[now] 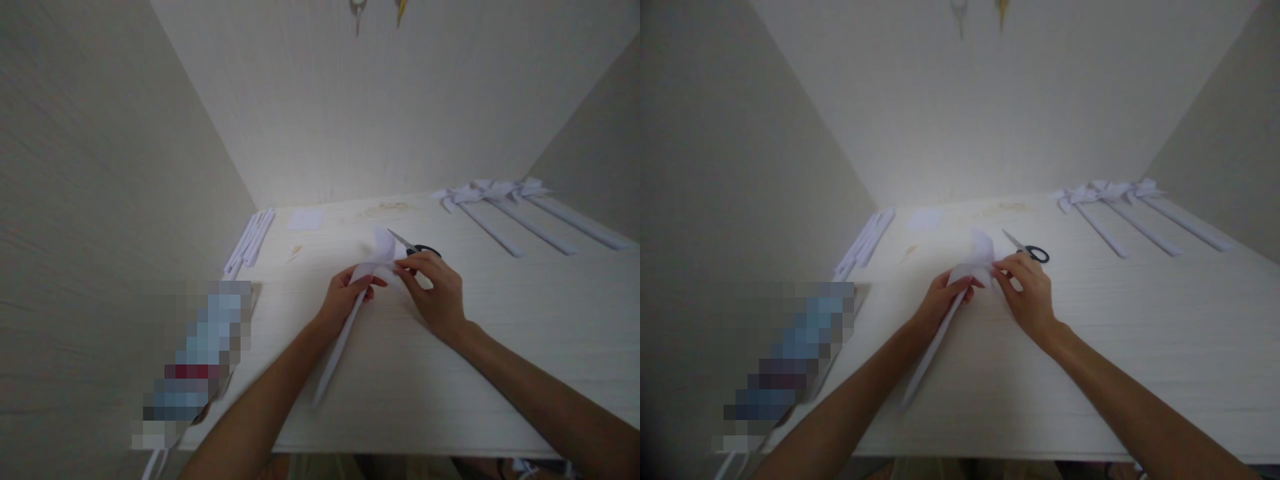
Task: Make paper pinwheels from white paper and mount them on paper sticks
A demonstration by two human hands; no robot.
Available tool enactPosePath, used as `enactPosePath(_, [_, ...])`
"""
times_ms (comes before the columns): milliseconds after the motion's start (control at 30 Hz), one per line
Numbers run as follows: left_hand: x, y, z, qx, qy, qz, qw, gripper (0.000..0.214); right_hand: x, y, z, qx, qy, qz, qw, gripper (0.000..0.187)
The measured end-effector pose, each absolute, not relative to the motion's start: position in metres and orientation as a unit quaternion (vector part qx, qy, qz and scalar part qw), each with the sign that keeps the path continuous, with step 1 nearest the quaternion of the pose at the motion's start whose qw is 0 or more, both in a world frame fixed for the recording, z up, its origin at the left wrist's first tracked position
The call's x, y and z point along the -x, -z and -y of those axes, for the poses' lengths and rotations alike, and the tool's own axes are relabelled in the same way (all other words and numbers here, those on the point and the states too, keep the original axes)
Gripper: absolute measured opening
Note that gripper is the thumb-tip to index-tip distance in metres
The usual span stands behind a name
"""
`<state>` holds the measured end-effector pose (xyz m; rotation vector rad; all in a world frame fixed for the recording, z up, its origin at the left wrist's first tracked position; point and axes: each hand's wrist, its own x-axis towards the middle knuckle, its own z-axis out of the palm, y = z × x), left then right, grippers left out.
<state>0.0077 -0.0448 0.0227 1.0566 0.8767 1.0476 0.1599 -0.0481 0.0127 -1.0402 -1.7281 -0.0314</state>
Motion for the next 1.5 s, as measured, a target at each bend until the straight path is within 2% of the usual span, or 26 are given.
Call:
enactPosePath(167, [-0.007,-0.016,0.045,-0.449,-0.454,-0.39,0.663,0.018,-0.16,-0.016,0.052,0.448,0.034,0.707,0.546,0.007])
enactPosePath(267, [-0.007,-0.012,0.042,-0.4,-0.472,-0.387,0.684,0.02,-0.16,-0.018,0.053,0.465,0.029,0.667,0.582,0.003])
enactPosePath(333, [-0.007,-0.011,0.041,-0.336,-0.5,-0.381,0.701,0.019,-0.16,-0.017,0.052,0.482,-0.02,0.621,0.618,0.006])
enactPosePath(400, [-0.006,-0.012,0.039,-0.275,-0.529,-0.37,0.712,0.018,-0.158,-0.015,0.052,0.494,-0.139,0.594,0.619,0.016])
enactPosePath(467, [-0.005,-0.014,0.038,-0.239,-0.558,-0.355,0.711,0.018,-0.154,-0.012,0.052,0.486,-0.308,0.604,0.552,0.027])
enactPosePath(533, [-0.004,-0.014,0.036,-0.222,-0.585,-0.348,0.697,0.019,-0.149,-0.009,0.055,0.454,-0.447,0.633,0.44,0.031])
enactPosePath(633, [-0.003,-0.014,0.034,-0.211,-0.612,-0.356,0.674,0.021,-0.14,-0.007,0.062,0.411,-0.525,0.664,0.338,0.029])
enactPosePath(800, [-0.003,-0.013,0.033,-0.221,-0.626,-0.362,0.654,0.021,-0.133,-0.007,0.07,0.388,-0.54,0.682,0.304,0.032])
enactPosePath(1000, [-0.003,-0.012,0.033,-0.232,-0.639,-0.351,0.643,0.022,-0.132,-0.008,0.07,0.407,-0.477,0.731,0.271,0.028])
enactPosePath(1333, [-0.009,-0.01,0.038,-0.335,-0.593,-0.353,0.641,0.02,-0.134,-0.008,0.066,0.425,-0.526,0.649,0.349,0.027])
enactPosePath(1500, [-0.011,-0.008,0.039,-0.429,-0.547,-0.404,0.595,0.018,-0.134,-0.007,0.064,0.427,-0.536,0.615,0.389,0.027])
